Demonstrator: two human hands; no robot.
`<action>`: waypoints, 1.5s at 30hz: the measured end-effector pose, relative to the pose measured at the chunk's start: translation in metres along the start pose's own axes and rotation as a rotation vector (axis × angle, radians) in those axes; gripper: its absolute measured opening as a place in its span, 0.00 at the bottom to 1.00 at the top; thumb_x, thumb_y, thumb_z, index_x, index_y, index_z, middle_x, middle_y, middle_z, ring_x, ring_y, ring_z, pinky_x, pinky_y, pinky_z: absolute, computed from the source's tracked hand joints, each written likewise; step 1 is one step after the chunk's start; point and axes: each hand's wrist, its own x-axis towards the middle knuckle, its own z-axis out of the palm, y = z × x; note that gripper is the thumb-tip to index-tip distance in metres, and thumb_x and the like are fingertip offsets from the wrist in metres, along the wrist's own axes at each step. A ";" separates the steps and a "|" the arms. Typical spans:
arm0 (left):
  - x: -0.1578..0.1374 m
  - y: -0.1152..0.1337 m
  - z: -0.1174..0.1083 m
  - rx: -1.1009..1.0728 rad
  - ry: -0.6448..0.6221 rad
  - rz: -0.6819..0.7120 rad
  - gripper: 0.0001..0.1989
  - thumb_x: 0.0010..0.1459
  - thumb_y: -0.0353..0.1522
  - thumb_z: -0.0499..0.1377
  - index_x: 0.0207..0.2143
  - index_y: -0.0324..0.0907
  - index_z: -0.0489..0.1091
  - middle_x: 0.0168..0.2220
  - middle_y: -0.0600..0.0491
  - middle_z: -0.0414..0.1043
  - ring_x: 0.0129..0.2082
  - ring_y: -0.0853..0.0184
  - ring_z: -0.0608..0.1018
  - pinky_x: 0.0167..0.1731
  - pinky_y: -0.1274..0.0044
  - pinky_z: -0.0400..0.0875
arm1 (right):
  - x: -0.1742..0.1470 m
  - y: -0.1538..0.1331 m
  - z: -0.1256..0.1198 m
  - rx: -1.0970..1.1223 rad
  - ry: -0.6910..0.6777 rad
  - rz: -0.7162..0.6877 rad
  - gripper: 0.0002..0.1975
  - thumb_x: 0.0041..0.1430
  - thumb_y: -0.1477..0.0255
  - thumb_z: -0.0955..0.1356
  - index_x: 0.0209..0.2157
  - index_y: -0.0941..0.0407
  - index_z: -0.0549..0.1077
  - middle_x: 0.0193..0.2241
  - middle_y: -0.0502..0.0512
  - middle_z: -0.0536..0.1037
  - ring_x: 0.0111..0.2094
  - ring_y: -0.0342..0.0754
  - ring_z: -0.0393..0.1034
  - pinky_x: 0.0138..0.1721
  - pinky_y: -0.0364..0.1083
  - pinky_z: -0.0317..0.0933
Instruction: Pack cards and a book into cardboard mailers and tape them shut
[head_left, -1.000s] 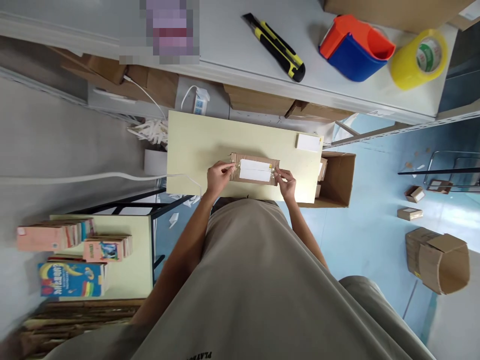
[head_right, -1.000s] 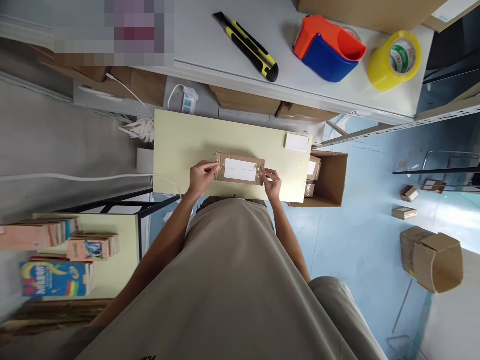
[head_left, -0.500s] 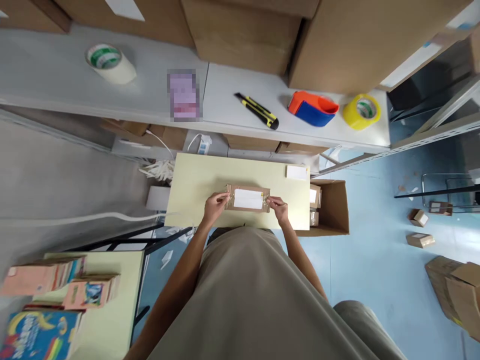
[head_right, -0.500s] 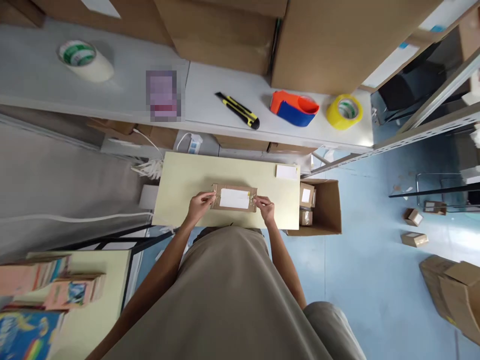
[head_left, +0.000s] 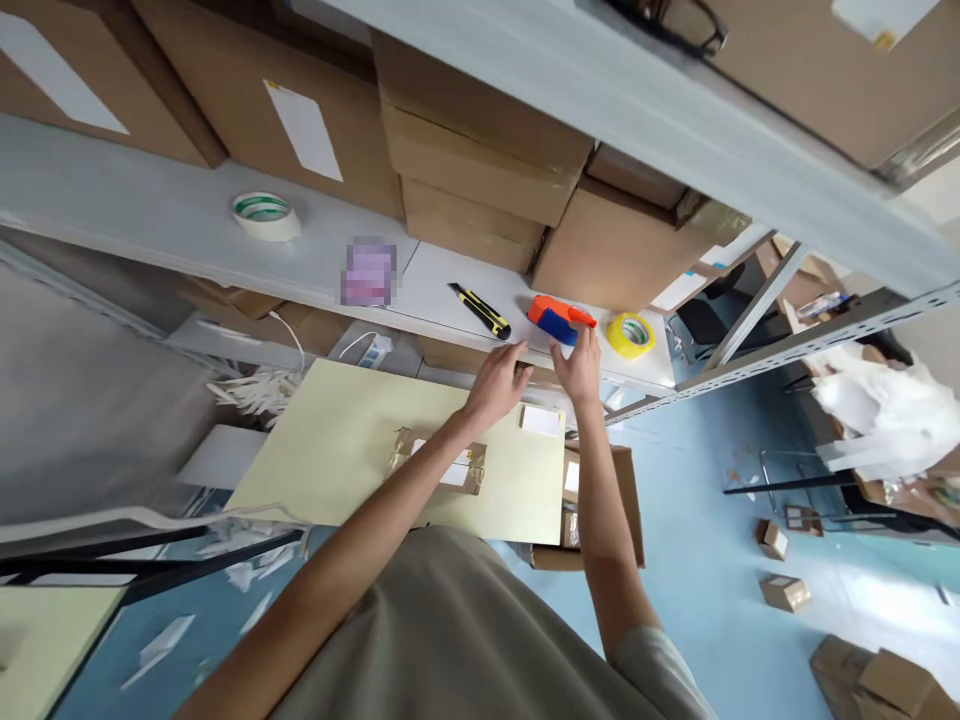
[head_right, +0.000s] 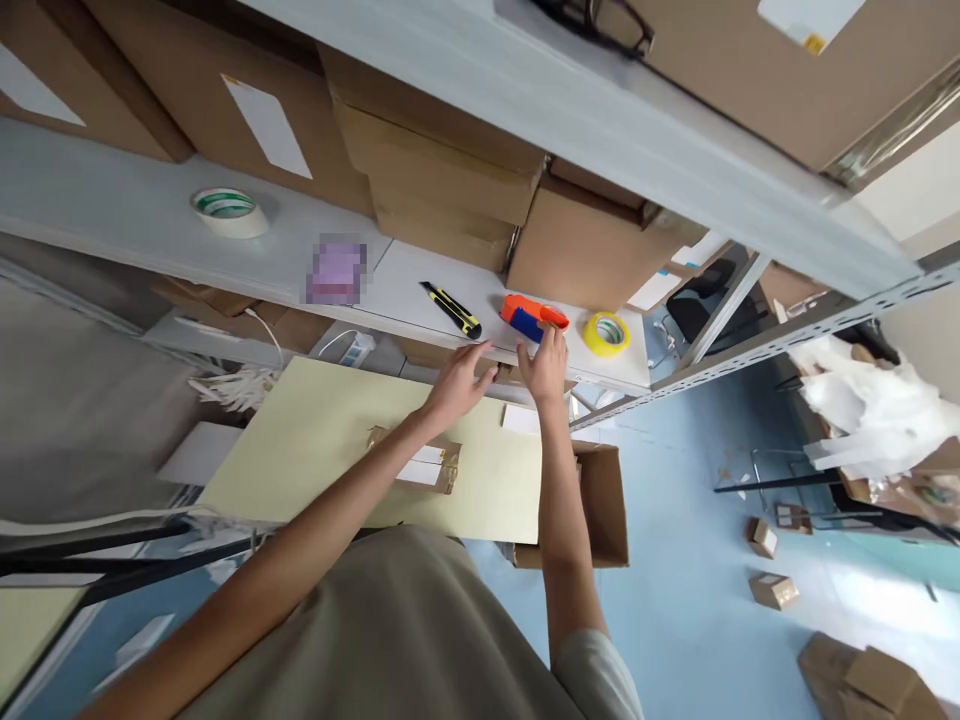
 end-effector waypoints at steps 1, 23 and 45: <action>0.009 0.014 0.002 -0.015 0.003 0.025 0.22 0.74 0.29 0.61 0.68 0.41 0.72 0.63 0.40 0.82 0.66 0.51 0.81 0.71 0.57 0.75 | 0.019 -0.002 -0.003 -0.081 -0.042 0.028 0.25 0.76 0.63 0.69 0.67 0.61 0.70 0.65 0.77 0.77 0.69 0.67 0.70 0.71 0.64 0.63; -0.155 0.001 -0.071 -0.520 0.269 -0.367 0.15 0.72 0.48 0.67 0.44 0.47 0.79 0.43 0.51 0.85 0.42 0.61 0.88 0.49 0.70 0.86 | -0.150 -0.129 0.012 0.923 -0.419 0.251 0.26 0.70 0.47 0.75 0.54 0.54 0.76 0.50 0.60 0.86 0.51 0.54 0.80 0.61 0.55 0.73; -0.175 -0.102 -0.191 -0.909 -0.105 -0.685 0.26 0.57 0.56 0.75 0.39 0.42 0.87 0.39 0.45 0.87 0.39 0.55 0.85 0.37 0.69 0.80 | -0.178 -0.202 0.019 0.296 -0.916 0.235 0.21 0.72 0.48 0.72 0.50 0.51 0.72 0.44 0.56 0.83 0.43 0.54 0.77 0.48 0.51 0.73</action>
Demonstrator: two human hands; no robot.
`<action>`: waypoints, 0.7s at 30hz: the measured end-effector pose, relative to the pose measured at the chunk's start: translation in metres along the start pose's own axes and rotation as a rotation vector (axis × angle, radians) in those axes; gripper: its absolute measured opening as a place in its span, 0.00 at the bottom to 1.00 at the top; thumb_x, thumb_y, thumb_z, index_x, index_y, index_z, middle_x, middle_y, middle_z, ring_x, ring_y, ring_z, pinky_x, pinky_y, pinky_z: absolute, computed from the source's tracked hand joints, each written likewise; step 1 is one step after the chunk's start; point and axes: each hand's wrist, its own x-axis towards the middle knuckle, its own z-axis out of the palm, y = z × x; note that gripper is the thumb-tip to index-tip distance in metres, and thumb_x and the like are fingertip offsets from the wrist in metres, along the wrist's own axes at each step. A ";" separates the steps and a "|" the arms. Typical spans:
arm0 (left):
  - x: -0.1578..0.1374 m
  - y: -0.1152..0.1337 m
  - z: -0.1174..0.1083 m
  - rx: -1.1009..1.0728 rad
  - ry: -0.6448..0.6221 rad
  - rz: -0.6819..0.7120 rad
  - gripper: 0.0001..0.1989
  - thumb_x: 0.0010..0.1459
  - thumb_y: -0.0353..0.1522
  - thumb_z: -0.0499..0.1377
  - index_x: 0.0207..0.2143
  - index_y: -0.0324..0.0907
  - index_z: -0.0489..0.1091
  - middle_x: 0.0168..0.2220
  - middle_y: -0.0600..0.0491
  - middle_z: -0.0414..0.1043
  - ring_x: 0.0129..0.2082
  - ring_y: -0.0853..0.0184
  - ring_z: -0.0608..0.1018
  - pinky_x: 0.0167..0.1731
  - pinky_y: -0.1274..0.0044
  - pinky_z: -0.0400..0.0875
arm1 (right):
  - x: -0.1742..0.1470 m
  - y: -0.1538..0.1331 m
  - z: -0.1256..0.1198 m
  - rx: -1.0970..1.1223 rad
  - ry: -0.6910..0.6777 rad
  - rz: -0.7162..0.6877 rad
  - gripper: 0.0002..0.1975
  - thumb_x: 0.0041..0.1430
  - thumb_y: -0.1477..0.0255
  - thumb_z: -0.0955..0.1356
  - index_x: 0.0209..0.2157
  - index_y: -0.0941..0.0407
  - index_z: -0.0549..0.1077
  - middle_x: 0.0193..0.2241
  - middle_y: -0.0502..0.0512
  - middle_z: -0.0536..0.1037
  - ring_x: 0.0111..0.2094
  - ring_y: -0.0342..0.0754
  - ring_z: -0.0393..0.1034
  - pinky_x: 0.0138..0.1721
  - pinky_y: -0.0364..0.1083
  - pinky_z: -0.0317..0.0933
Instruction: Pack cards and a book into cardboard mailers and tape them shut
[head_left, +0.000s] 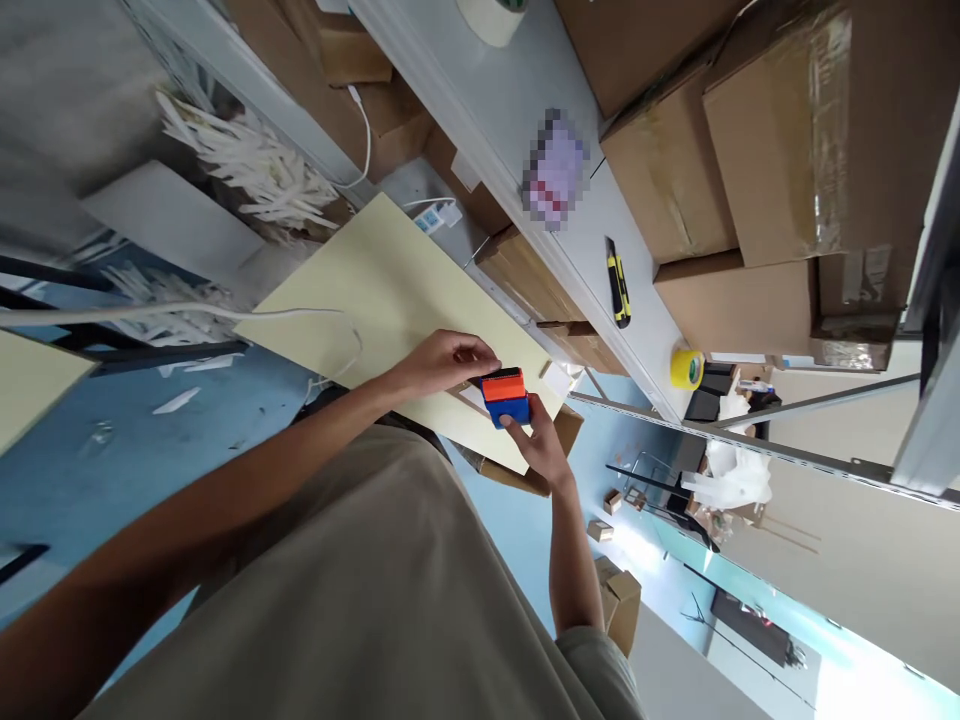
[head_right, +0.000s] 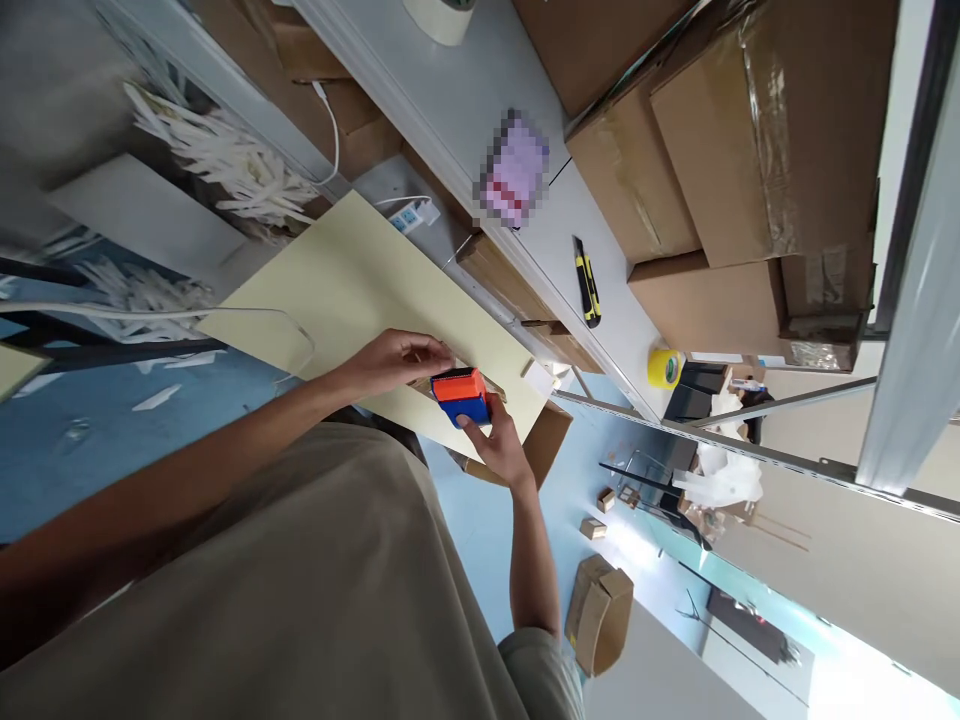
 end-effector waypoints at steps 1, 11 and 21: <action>0.001 -0.004 -0.002 0.001 -0.015 0.003 0.25 0.58 0.56 0.74 0.39 0.42 0.87 0.39 0.45 0.86 0.38 0.56 0.85 0.37 0.69 0.79 | -0.001 -0.003 0.000 -0.025 -0.004 0.013 0.21 0.72 0.48 0.72 0.49 0.51 0.72 0.43 0.55 0.82 0.42 0.54 0.77 0.47 0.50 0.72; 0.000 -0.039 -0.005 0.023 0.045 0.020 0.17 0.62 0.48 0.69 0.35 0.44 0.83 0.33 0.50 0.83 0.33 0.62 0.80 0.36 0.71 0.76 | 0.000 -0.017 0.015 -0.252 -0.002 0.187 0.25 0.72 0.42 0.68 0.48 0.51 0.72 0.38 0.55 0.84 0.36 0.56 0.77 0.38 0.50 0.68; 0.010 -0.086 -0.043 -0.170 0.327 -0.132 0.31 0.54 0.59 0.76 0.38 0.41 0.82 0.36 0.47 0.85 0.37 0.60 0.83 0.41 0.70 0.79 | -0.015 -0.049 -0.031 -0.458 -0.172 0.443 0.20 0.71 0.48 0.73 0.42 0.51 0.76 0.35 0.56 0.86 0.35 0.55 0.82 0.34 0.47 0.65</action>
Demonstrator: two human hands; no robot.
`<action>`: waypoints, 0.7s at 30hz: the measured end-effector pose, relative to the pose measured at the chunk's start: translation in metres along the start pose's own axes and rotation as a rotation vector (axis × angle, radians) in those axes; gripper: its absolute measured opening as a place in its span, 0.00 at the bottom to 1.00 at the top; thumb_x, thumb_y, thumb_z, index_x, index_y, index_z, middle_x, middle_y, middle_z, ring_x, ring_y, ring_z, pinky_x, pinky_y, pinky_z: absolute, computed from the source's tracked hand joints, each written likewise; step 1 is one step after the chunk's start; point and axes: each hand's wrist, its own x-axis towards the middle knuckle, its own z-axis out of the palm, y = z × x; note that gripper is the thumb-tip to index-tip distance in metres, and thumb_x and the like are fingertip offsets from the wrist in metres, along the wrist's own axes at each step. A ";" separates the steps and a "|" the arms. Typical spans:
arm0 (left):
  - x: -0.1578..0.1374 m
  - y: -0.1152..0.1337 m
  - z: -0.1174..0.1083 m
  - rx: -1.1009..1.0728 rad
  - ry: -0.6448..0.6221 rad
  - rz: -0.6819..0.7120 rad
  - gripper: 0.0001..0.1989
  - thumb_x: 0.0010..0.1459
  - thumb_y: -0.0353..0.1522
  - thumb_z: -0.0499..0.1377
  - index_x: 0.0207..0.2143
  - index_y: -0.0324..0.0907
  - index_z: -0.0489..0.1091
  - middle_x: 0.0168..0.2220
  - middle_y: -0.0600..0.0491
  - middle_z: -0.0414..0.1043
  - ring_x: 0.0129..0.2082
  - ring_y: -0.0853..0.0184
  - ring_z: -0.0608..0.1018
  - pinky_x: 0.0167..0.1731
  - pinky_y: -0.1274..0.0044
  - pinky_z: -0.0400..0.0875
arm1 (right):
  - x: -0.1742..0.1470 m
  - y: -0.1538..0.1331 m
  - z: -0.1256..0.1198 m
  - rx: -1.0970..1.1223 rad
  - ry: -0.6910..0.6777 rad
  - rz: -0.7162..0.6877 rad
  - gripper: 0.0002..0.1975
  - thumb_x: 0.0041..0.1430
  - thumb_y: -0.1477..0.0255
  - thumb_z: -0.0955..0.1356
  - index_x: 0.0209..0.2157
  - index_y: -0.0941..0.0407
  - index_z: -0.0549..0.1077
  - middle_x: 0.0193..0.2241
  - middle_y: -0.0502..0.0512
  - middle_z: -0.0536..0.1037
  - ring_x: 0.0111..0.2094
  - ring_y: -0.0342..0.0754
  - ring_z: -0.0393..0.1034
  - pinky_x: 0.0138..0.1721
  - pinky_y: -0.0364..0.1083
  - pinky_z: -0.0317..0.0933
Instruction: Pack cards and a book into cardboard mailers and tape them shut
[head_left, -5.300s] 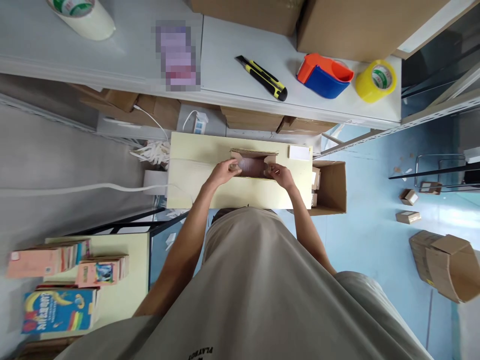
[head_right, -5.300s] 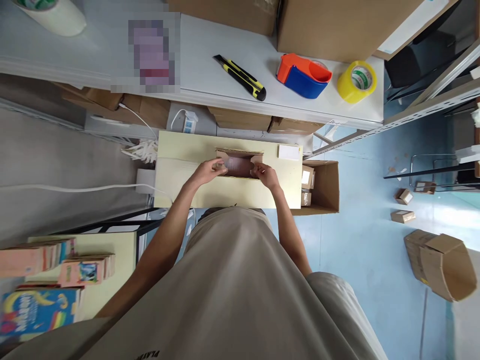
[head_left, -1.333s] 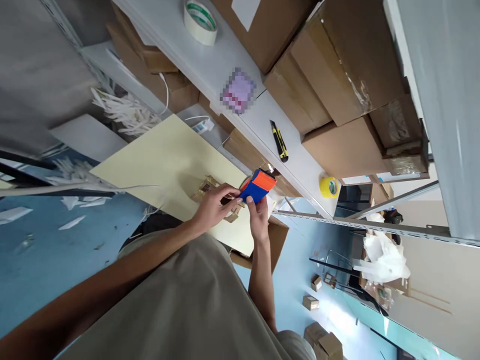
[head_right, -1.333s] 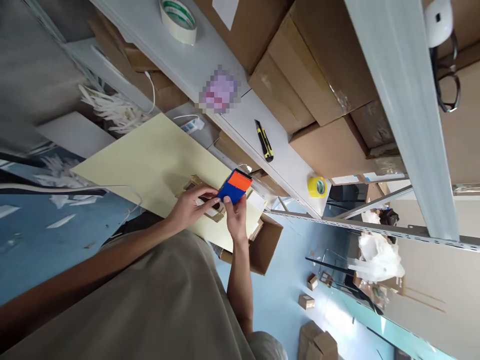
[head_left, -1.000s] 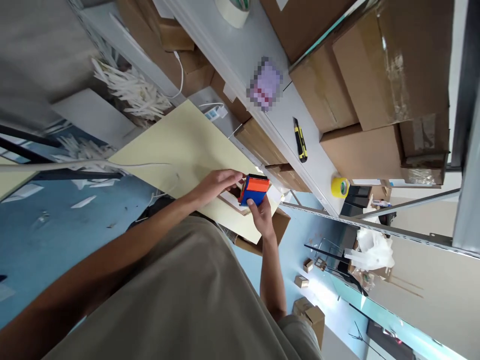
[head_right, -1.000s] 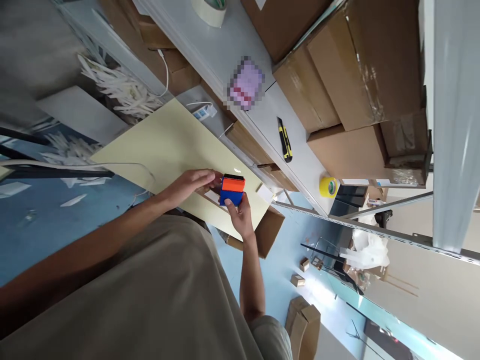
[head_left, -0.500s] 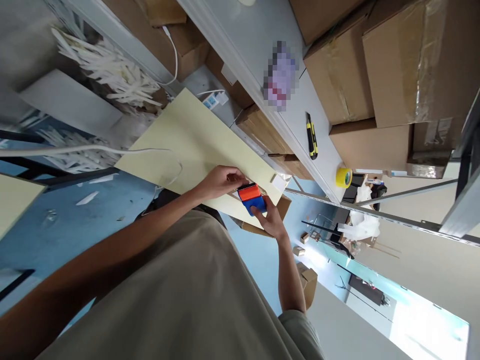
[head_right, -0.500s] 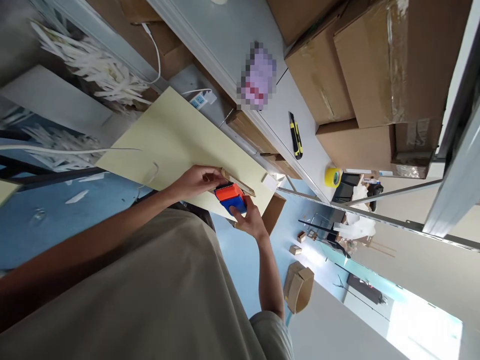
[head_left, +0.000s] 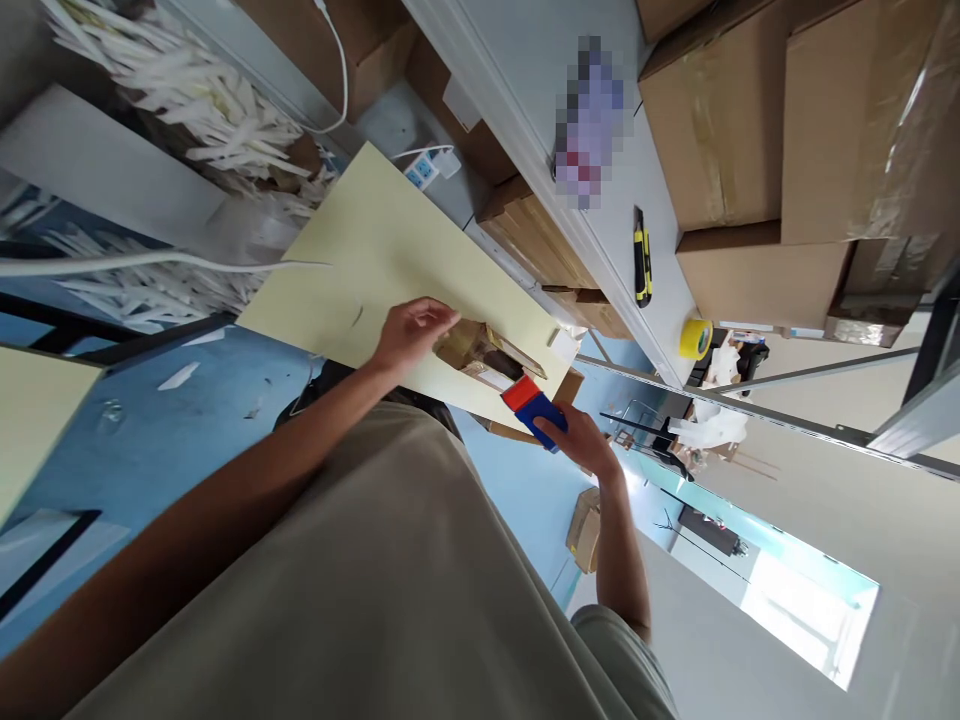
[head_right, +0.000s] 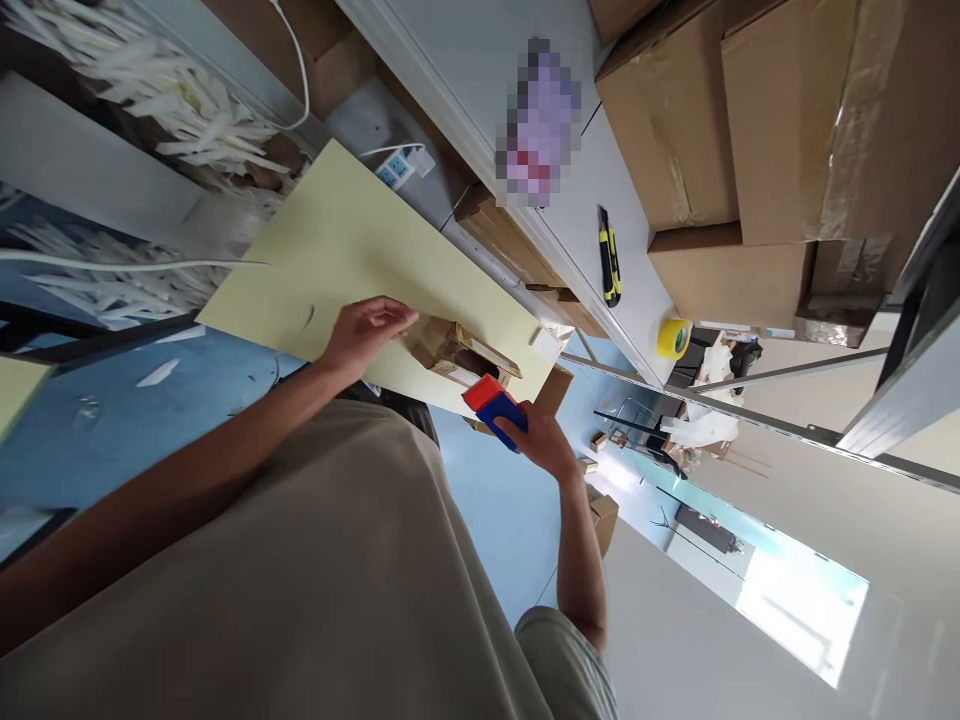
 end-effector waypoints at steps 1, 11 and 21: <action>0.007 -0.007 -0.007 -0.008 0.026 -0.016 0.32 0.51 0.60 0.77 0.37 0.41 0.81 0.37 0.46 0.85 0.38 0.60 0.83 0.41 0.70 0.79 | -0.002 0.000 -0.007 0.008 -0.014 0.028 0.20 0.72 0.48 0.73 0.41 0.51 0.76 0.33 0.56 0.86 0.33 0.54 0.82 0.33 0.47 0.65; 0.014 -0.069 0.008 -0.140 0.044 -0.329 0.22 0.50 0.47 0.80 0.31 0.43 0.78 0.31 0.49 0.81 0.32 0.65 0.77 0.36 0.72 0.72 | 0.007 -0.055 -0.035 -0.137 0.071 -0.022 0.28 0.71 0.42 0.71 0.30 0.51 0.76 0.22 0.51 0.78 0.25 0.51 0.73 0.29 0.47 0.58; 0.027 -0.094 0.029 -0.002 0.161 -0.287 0.07 0.59 0.36 0.70 0.33 0.43 0.79 0.33 0.52 0.82 0.39 0.63 0.79 0.41 0.74 0.71 | 0.027 -0.083 -0.027 -0.281 0.133 -0.077 0.31 0.72 0.40 0.72 0.27 0.51 0.73 0.23 0.54 0.76 0.29 0.53 0.73 0.34 0.49 0.56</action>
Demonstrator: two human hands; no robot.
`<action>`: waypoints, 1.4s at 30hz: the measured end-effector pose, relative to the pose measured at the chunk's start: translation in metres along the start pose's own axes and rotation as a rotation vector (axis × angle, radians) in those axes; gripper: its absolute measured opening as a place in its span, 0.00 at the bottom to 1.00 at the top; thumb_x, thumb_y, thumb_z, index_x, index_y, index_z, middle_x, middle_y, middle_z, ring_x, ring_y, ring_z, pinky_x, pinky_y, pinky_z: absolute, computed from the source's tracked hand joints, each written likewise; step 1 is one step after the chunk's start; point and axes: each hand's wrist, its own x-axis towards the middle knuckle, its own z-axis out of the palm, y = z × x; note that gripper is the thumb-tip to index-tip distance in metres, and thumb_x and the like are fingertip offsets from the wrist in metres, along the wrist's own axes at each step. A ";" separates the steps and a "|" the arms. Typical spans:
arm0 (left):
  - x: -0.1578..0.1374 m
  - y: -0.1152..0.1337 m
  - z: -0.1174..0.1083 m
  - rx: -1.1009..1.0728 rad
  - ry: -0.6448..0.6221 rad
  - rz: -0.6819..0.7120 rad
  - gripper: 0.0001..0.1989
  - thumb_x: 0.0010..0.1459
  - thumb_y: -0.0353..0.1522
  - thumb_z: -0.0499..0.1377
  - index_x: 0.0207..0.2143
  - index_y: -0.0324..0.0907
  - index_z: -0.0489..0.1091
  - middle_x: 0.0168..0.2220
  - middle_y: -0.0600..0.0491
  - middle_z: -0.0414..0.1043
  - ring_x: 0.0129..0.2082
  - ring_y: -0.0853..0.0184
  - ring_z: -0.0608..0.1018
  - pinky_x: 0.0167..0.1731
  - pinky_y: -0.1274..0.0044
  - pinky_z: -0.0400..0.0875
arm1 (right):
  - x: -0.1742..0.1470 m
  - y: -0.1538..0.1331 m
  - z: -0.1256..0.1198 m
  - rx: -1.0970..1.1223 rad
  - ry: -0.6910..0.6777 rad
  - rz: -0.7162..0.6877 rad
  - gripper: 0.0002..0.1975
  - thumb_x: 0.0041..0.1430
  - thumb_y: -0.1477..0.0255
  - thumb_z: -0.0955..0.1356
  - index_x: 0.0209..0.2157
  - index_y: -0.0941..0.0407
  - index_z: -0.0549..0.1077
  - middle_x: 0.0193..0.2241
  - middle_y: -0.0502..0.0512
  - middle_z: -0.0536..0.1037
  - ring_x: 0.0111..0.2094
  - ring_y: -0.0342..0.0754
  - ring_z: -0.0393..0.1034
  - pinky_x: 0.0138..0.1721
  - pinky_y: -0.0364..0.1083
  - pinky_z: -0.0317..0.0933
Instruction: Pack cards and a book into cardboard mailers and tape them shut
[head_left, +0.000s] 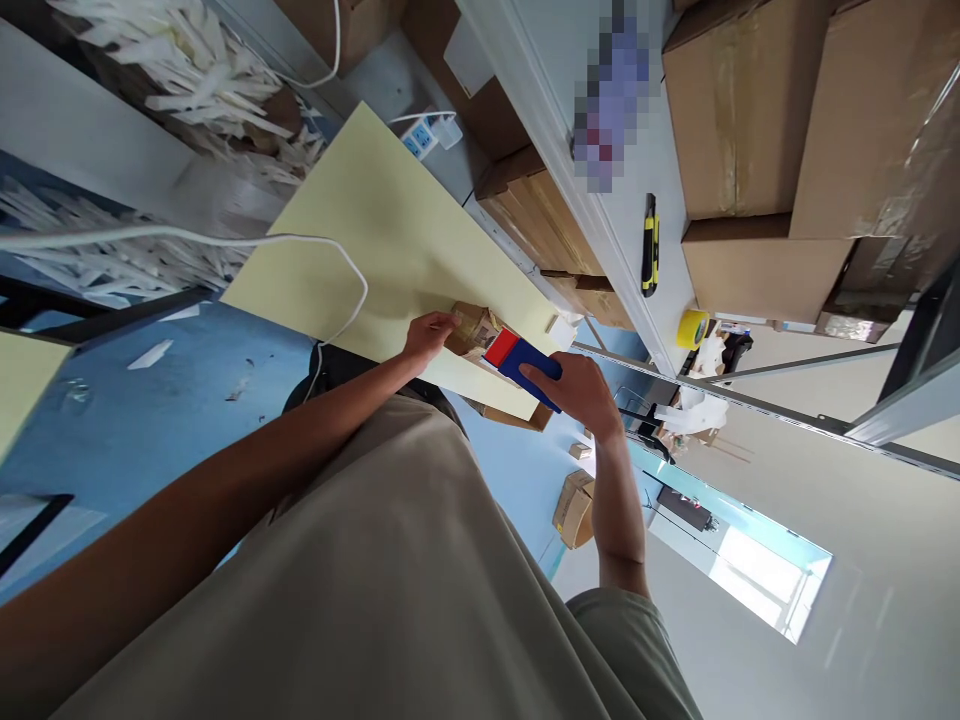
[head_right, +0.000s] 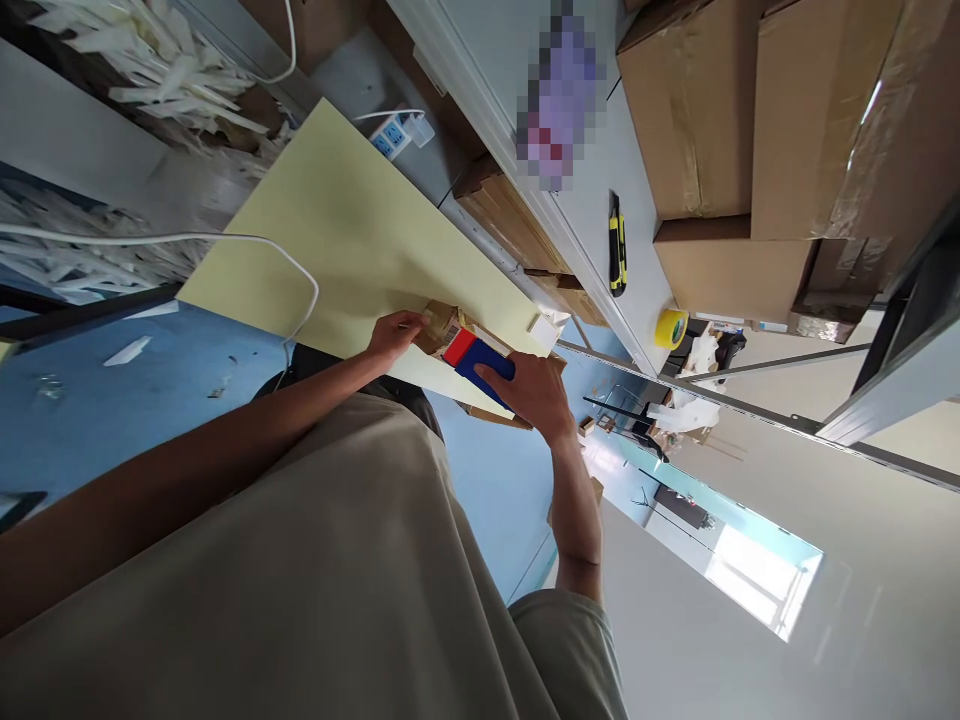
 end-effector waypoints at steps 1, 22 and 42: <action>0.001 -0.003 0.003 0.018 0.009 0.015 0.05 0.59 0.35 0.68 0.33 0.43 0.80 0.34 0.51 0.83 0.40 0.62 0.80 0.43 0.73 0.71 | 0.002 0.000 0.001 -0.007 0.002 -0.008 0.31 0.72 0.39 0.71 0.27 0.51 0.73 0.23 0.55 0.76 0.29 0.54 0.73 0.34 0.49 0.56; -0.013 0.010 -0.005 0.590 -0.513 0.673 0.53 0.53 0.37 0.76 0.79 0.48 0.63 0.57 0.43 0.74 0.58 0.48 0.78 0.61 0.59 0.77 | -0.002 -0.041 -0.009 -0.279 -0.142 0.049 0.28 0.79 0.45 0.68 0.42 0.56 0.82 0.36 0.62 0.87 0.39 0.56 0.82 0.34 0.47 0.57; -0.011 0.002 0.000 1.033 -0.481 0.690 0.23 0.59 0.32 0.73 0.58 0.45 0.81 0.56 0.42 0.75 0.59 0.48 0.79 0.62 0.62 0.77 | -0.005 0.034 0.013 -0.301 -0.222 0.112 0.29 0.80 0.45 0.66 0.46 0.57 0.85 0.44 0.65 0.90 0.46 0.57 0.84 0.37 0.47 0.60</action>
